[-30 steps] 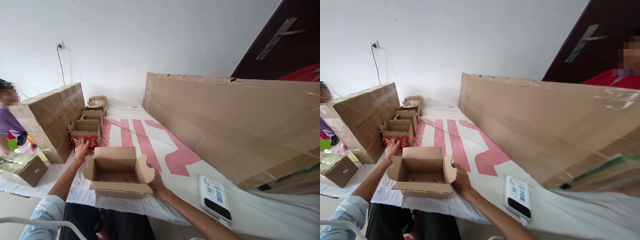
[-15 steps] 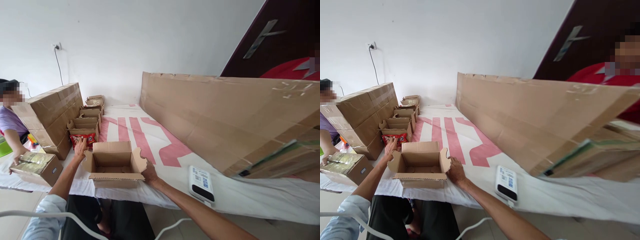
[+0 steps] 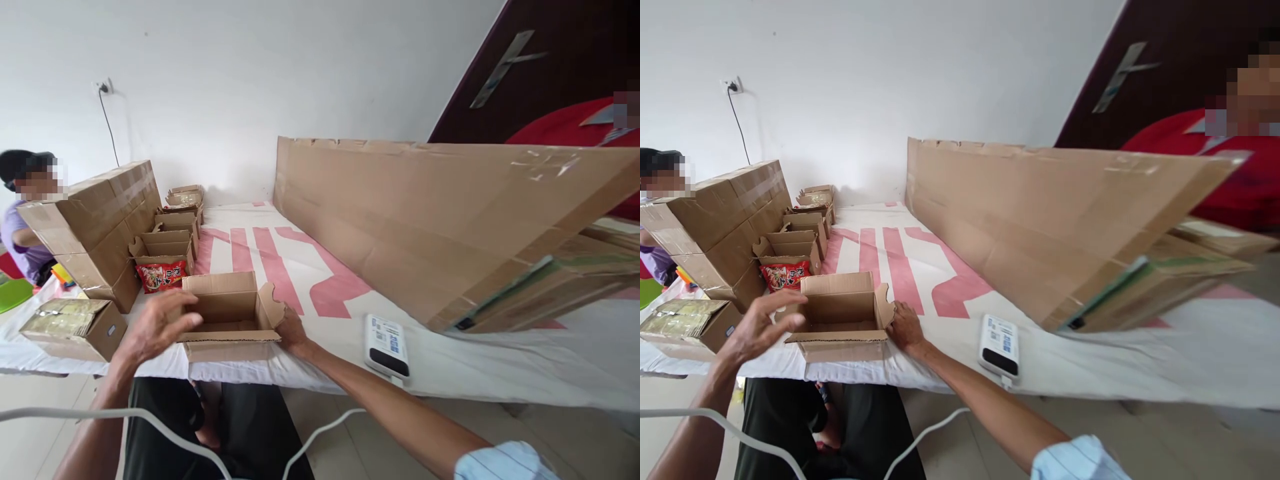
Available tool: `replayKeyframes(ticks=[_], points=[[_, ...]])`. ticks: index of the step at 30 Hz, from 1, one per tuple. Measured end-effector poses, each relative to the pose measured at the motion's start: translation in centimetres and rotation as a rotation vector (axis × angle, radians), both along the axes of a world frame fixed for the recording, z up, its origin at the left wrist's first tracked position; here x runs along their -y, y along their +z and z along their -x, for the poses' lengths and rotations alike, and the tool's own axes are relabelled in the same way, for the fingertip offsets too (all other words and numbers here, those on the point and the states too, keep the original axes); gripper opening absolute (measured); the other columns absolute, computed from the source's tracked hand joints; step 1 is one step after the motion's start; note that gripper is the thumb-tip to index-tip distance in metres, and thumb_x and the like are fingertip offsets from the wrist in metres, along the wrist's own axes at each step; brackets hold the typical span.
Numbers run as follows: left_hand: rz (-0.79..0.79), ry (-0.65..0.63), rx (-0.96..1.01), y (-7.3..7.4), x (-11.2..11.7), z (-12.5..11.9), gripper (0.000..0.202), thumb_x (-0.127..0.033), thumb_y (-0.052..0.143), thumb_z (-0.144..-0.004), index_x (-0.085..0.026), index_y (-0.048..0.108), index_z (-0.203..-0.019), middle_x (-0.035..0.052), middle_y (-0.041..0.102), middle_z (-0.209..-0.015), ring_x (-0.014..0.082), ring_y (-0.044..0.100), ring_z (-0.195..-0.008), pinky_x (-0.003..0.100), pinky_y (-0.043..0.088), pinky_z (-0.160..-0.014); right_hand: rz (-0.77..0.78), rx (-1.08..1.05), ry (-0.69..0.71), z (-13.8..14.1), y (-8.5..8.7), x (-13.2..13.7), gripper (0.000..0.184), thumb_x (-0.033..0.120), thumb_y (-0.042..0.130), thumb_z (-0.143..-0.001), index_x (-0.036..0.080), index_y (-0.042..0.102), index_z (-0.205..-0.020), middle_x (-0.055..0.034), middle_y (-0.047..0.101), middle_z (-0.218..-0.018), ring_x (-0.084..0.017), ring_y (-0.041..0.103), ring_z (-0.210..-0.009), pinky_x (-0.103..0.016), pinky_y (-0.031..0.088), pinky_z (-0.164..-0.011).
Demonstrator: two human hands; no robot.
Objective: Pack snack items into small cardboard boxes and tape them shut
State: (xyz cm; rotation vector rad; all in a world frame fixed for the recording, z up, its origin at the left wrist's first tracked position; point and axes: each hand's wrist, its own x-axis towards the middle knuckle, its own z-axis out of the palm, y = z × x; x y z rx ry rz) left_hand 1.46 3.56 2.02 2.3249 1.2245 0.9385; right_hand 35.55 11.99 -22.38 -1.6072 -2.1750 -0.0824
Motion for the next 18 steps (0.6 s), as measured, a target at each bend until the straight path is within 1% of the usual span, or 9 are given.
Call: replayKeyframes(ticks=[2,4,5,7,9,11,14,16,18], points=[[0.066,-0.058,-0.224,-0.5,2.0,-1.8,0.055,-0.059,0.085,-0.086,-0.027,0.079,-0.13,0.0124,0.078,-0.135,0.0357,0.071,-0.129,0.044,0.056,-0.109,-0.006,0.001,0.014,-0.1,-0.3,-0.1,0.029,0.014,0.065,-0.084,0.018,0.08,-0.108,-0.0173,0.074,-0.12,-0.034,0.062,-0.112,-0.045,0.048,-0.097],[0.106,-0.041,-0.469,-1.4,3.1,-3.5,0.061,-0.05,0.09,-0.083,-0.026,0.074,-0.137,0.0134,0.076,-0.139,0.0369,0.07,-0.13,0.046,0.056,-0.108,-0.017,0.002,0.01,-0.1,-0.7,-0.2,0.032,0.014,0.064,-0.085,0.018,0.08,-0.112,-0.0158,0.074,-0.122,-0.033,0.062,-0.113,-0.044,0.048,-0.097],[0.116,-0.015,-0.577,-1.9,3.4,-4.2,0.058,-0.043,0.089,-0.084,-0.025,0.073,-0.137,0.0136,0.076,-0.137,0.0364,0.071,-0.127,0.046,0.055,-0.107,-0.022,0.003,0.001,-0.1,-0.9,-0.3,0.032,0.015,0.063,-0.087,0.018,0.08,-0.113,-0.0153,0.074,-0.122,-0.033,0.062,-0.113,-0.044,0.048,-0.097],[0.125,0.049,-0.737,-2.8,3.6,-5.2,0.043,-0.028,0.081,-0.09,-0.023,0.073,-0.133,0.0136,0.078,-0.128,0.0347,0.074,-0.12,0.046,0.055,-0.104,-0.036,0.004,-0.019,0.0,-1.2,-0.4,0.029,0.014,0.06,-0.09,0.017,0.08,-0.11,-0.0154,0.074,-0.121,-0.032,0.061,-0.112,-0.043,0.047,-0.096],[0.119,0.123,-0.805,-3.4,3.3,-5.3,0.032,-0.015,0.069,-0.093,-0.021,0.075,-0.124,0.0132,0.08,-0.118,0.0329,0.076,-0.114,0.044,0.055,-0.101,-0.052,0.002,-0.026,0.1,-1.4,-0.5,0.027,0.014,0.058,-0.093,0.016,0.079,-0.11,-0.0159,0.074,-0.12,-0.031,0.061,-0.112,-0.042,0.046,-0.094],[0.103,0.195,-0.77,-3.7,2.6,-4.2,0.036,-0.004,0.06,-0.091,-0.022,0.079,-0.115,0.0117,0.082,-0.113,0.0304,0.077,-0.111,0.04,0.055,-0.097,-0.065,-0.006,-0.02,0.1,-1.3,-0.5,0.028,0.016,0.057,-0.096,0.017,0.077,-0.115,-0.0151,0.073,-0.12,-0.03,0.06,-0.11,-0.04,0.044,-0.093],[0.057,0.249,-0.528,-4.0,1.1,-0.8,0.044,0.0,0.055,-0.083,-0.025,0.084,-0.106,0.0076,0.084,-0.11,0.026,0.078,-0.107,0.033,0.054,-0.09,-0.068,-0.024,-0.011,0.2,-1.0,-0.5,0.027,0.024,0.056,-0.101,0.018,0.074,-0.121,-0.0132,0.072,-0.119,-0.029,0.059,-0.109,-0.04,0.043,-0.093],[0.035,0.278,-0.319,-4.2,0.0,2.0,0.037,-0.008,0.056,-0.085,-0.024,0.086,-0.1,0.0069,0.086,-0.104,0.0254,0.079,-0.101,0.031,0.055,-0.085,-0.064,-0.034,-0.003,0.1,-0.7,-0.4,0.026,0.029,0.057,-0.103,0.02,0.073,-0.122,-0.0124,0.071,-0.12,-0.029,0.059,-0.111,-0.039,0.042,-0.095],[0.048,0.314,-0.133,-4.3,-1.1,4.5,0.028,-0.023,0.059,-0.088,-0.021,0.086,-0.093,0.0068,0.086,-0.095,0.0261,0.078,-0.091,0.031,0.056,-0.081,-0.055,-0.043,0.0,0.1,-0.5,-0.3,0.026,0.03,0.058,-0.104,0.021,0.072,-0.123,-0.0119,0.07,-0.121,-0.029,0.058,-0.113,-0.04,0.041,-0.096]])
